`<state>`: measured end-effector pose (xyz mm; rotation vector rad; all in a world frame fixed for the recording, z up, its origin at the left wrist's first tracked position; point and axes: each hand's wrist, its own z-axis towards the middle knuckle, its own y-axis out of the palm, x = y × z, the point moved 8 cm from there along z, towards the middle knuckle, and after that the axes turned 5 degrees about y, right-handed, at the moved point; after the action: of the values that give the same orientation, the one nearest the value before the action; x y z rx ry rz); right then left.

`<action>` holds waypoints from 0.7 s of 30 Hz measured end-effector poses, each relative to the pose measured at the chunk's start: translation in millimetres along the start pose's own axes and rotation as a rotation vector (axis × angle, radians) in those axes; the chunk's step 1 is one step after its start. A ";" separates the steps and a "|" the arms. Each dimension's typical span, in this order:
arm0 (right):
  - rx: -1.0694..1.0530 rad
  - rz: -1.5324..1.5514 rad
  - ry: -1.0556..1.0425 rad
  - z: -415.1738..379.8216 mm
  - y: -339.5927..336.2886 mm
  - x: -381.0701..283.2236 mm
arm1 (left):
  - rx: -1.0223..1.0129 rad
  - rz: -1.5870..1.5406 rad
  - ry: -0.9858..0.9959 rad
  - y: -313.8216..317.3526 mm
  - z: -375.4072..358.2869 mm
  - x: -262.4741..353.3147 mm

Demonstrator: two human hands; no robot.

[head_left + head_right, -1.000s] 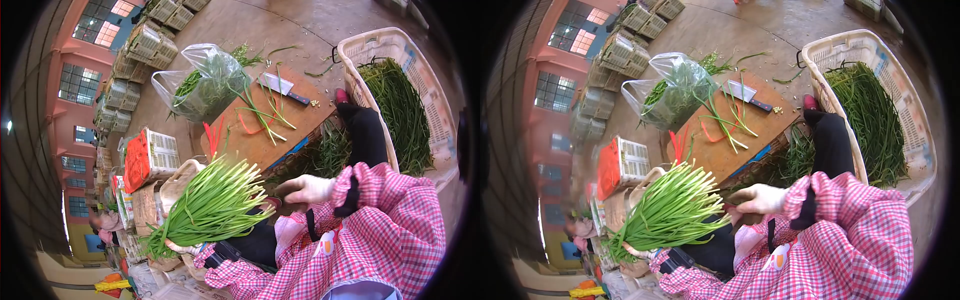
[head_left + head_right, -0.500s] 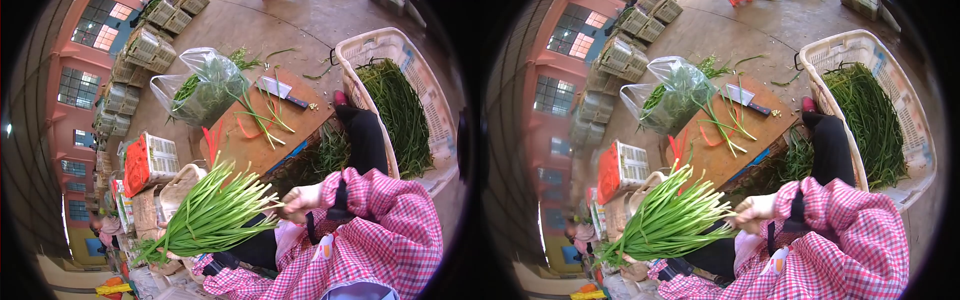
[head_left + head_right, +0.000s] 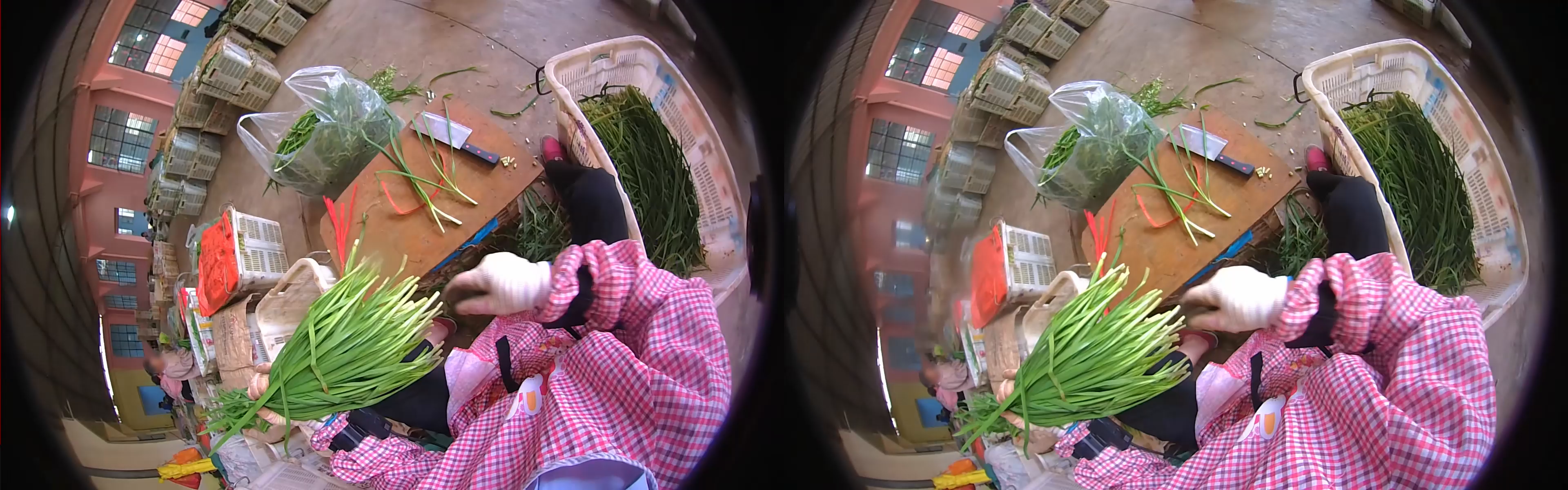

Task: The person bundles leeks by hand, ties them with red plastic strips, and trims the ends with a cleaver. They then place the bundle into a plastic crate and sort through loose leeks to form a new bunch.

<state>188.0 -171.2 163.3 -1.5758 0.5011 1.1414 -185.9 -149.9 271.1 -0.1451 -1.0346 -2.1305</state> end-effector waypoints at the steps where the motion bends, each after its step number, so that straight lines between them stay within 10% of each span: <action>1: 0.064 0.064 -0.034 9.9 1.4 -3.4 | -0.119 0.081 -0.033 14.6 -1.5 -5.6; 8: -0.347 0.755 0.342 25.2 59.5 4.4 | 0.029 0.029 -0.015 17.5 -1.8 -13.2; 10: -0.407 1.156 0.338 14.7 67.2 13.1 | -0.216 1.238 0.207 4.4 0.3 8.0; 11: -0.457 1.199 0.302 5.2 59.9 8.7 | -0.219 1.239 0.204 12.9 0.4 1.1; 13: -0.509 1.037 0.169 -8.5 58.4 26.9 | 0.338 1.769 0.426 22.4 -6.1 18.1; 15: -0.662 0.824 0.306 -31.1 58.3 57.7 | 0.255 1.496 0.428 -8.2 -1.8 35.1; 17: -0.695 0.276 0.364 -50.5 41.0 88.9 | -0.135 2.597 0.535 13.1 0.2 17.1; 19: -0.737 -0.696 0.309 -59.2 25.3 110.6 | 0.040 2.686 0.693 18.8 -3.0 18.5; 21: -0.695 -0.671 0.337 -55.5 13.9 98.9 | 0.216 2.749 0.854 32.3 -8.7 13.1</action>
<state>244.4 -203.2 69.2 -2.3127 -0.2620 0.5374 -171.7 -176.4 290.8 -0.2375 0.1019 0.5309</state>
